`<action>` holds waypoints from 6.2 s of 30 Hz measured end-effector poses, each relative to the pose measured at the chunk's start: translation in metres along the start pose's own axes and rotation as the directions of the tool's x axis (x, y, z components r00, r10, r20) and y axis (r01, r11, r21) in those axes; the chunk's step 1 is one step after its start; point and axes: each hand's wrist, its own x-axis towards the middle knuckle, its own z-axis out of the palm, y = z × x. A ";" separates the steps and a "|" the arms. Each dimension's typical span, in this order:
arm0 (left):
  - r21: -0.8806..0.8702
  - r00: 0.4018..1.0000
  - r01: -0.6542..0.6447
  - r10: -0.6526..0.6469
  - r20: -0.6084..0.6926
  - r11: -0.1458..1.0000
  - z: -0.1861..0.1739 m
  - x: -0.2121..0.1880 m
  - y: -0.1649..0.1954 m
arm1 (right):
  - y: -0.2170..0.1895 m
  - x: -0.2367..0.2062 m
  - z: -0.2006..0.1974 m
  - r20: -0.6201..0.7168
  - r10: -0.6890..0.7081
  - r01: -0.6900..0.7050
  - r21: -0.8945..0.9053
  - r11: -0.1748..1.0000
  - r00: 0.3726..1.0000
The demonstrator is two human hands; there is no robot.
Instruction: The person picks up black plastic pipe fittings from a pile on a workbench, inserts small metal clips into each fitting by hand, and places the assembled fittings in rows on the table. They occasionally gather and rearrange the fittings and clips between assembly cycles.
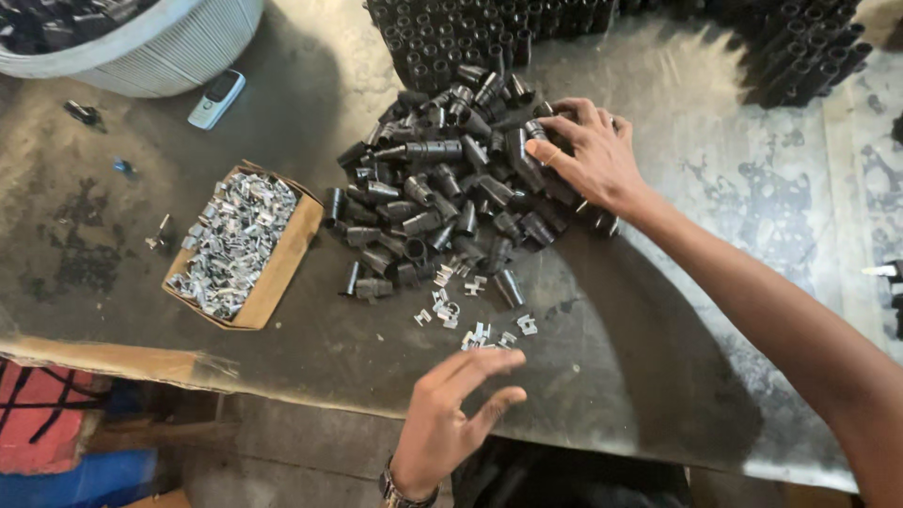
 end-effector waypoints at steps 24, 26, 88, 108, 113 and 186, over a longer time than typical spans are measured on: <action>0.534 0.994 0.102 -0.071 -0.079 0.839 0.040 0.009 -0.006 | -0.057 -0.132 -0.038 0.185 -0.064 0.048 0.087 0.995 0.981; 0.574 0.997 0.071 -0.049 -0.053 0.816 0.047 0.015 -0.009 | -0.064 -0.145 -0.048 0.203 -0.055 0.036 0.095 0.995 0.978; -0.287 0.917 0.398 -0.385 0.103 0.872 0.081 0.008 0.022 | -0.110 -0.280 -0.060 -0.113 0.377 -0.260 0.544 0.798 0.919; 0.071 0.987 0.073 -0.082 0.134 0.995 0.093 0.008 0.031 | -0.116 -0.286 -0.057 -0.109 0.354 -0.274 0.444 0.853 0.929; 0.023 0.976 0.176 -0.177 0.126 0.984 0.087 0.010 0.033 | -0.109 -0.286 -0.058 -0.166 0.275 -0.217 0.300 0.929 0.947; 0.325 0.967 0.114 -0.180 0.181 0.939 0.064 -0.008 0.042 | -0.141 -0.282 -0.040 -0.146 0.147 -0.097 0.302 0.948 0.978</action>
